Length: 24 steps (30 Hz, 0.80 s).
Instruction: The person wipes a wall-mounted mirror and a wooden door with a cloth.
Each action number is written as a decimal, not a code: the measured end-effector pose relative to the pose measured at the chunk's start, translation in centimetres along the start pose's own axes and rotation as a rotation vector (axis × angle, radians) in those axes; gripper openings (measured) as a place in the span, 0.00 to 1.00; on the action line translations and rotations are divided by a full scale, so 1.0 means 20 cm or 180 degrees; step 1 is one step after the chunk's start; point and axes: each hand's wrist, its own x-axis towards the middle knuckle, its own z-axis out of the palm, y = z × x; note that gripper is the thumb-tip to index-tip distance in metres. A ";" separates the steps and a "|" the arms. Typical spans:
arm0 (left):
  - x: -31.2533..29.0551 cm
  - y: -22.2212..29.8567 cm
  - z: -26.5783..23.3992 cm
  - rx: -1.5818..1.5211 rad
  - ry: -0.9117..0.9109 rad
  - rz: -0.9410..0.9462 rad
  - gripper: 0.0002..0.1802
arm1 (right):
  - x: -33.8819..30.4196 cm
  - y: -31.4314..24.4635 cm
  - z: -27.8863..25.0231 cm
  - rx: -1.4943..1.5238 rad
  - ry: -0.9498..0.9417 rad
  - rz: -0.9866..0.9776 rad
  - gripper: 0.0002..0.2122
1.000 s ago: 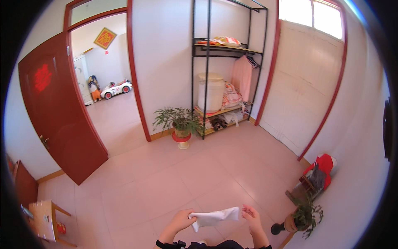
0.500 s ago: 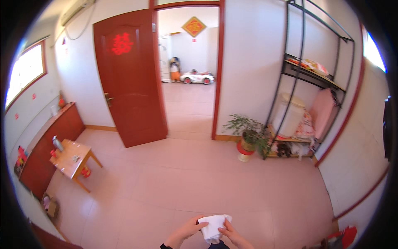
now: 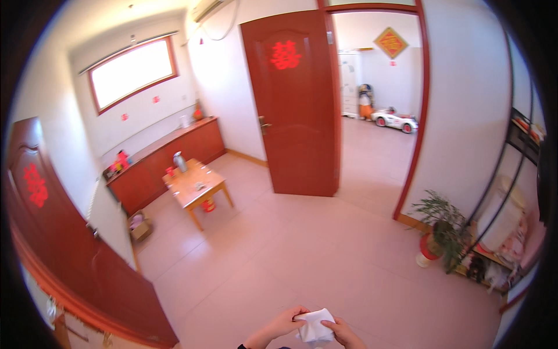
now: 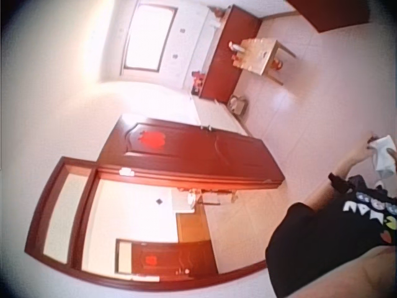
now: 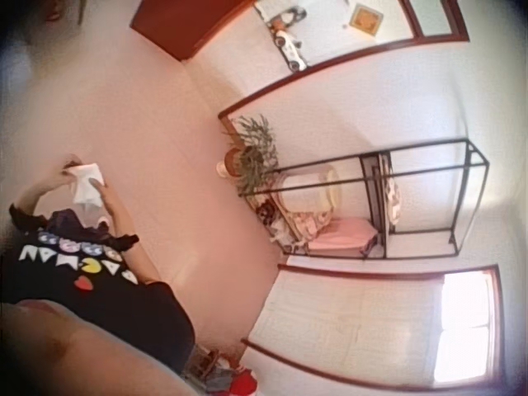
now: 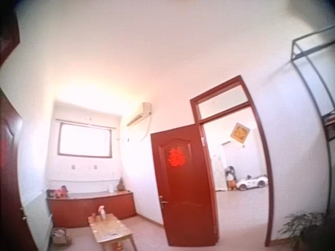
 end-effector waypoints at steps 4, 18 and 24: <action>-0.16 0.06 -0.01 0.0173 0.0350 0.0298 0.35 | 0.14 -0.04 0.06 -0.0600 -0.0692 0.0566 0.17; -0.36 -0.18 -0.51 0.0094 0.1542 -0.0323 0.19 | 0.74 -0.09 0.55 -0.1420 -0.1627 0.0165 0.20; -0.39 -0.32 -1.01 -0.1030 0.2837 0.0122 0.19 | 1.08 -0.10 0.95 -0.0924 -0.1432 -0.0286 0.31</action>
